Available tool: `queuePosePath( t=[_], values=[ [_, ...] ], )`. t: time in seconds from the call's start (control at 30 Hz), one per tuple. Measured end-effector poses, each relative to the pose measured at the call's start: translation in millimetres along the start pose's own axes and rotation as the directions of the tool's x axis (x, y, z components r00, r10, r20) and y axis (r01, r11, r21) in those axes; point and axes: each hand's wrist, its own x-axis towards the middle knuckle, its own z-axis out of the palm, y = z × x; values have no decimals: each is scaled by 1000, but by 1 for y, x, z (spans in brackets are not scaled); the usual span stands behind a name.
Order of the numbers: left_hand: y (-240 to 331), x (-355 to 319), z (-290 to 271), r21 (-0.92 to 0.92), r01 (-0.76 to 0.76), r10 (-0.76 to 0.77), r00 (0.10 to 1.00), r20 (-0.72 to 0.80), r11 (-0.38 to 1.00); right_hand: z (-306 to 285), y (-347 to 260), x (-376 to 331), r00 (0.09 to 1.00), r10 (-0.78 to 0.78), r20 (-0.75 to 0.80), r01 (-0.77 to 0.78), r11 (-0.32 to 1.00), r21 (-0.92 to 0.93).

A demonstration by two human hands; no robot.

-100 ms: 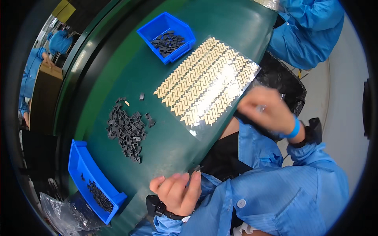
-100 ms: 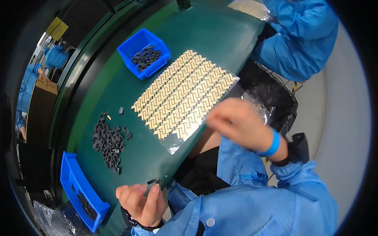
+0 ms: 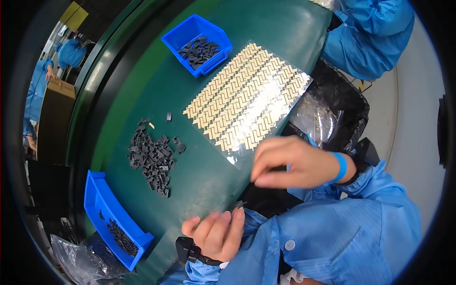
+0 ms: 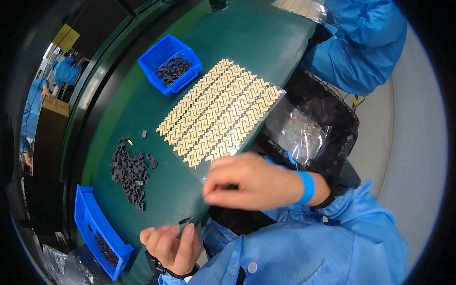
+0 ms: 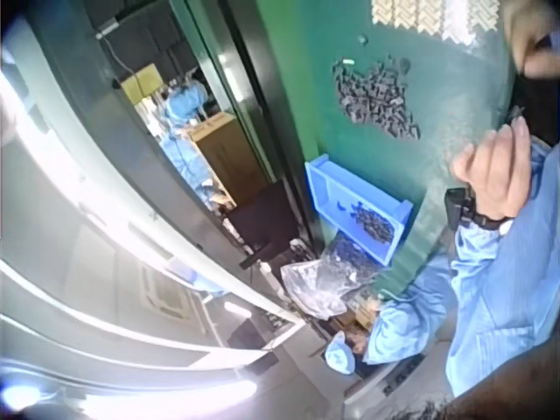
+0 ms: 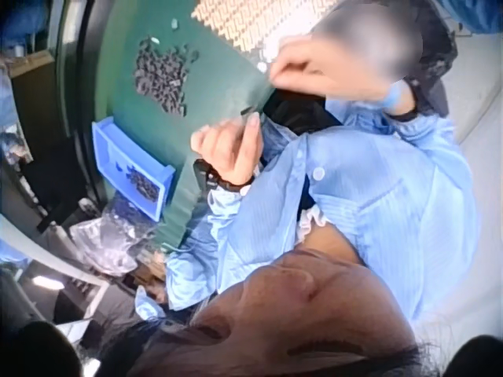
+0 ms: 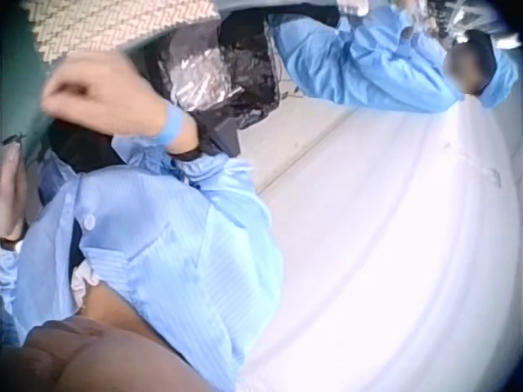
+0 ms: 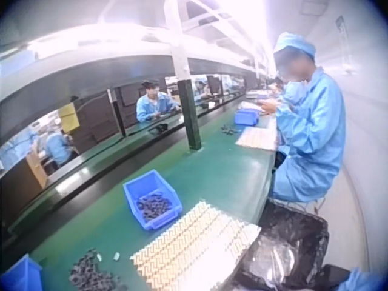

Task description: Assembling small black components onto a gold patterned sheet on a factory assembly line.

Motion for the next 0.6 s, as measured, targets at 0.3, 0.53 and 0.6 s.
queuePosePath(
  t=[0.3, 0.53, 0.6],
  values=[
    [3, -4, -1, 3, 16, -16, 1000, 22, 1000, 25, -2, 19, 964, 48, 262, -132, 940, 315],
    [-17, -4, 9, 20, 303, -302, 940, 155, 953, 28, 10, 28, 984, -139, -114, 122, 982, -142],
    [-40, -21, 9, 85, 500, -507, 850, 143, 862, 24, 11, 26, 982, -116, -149, 96, 987, -132]
  ],
)
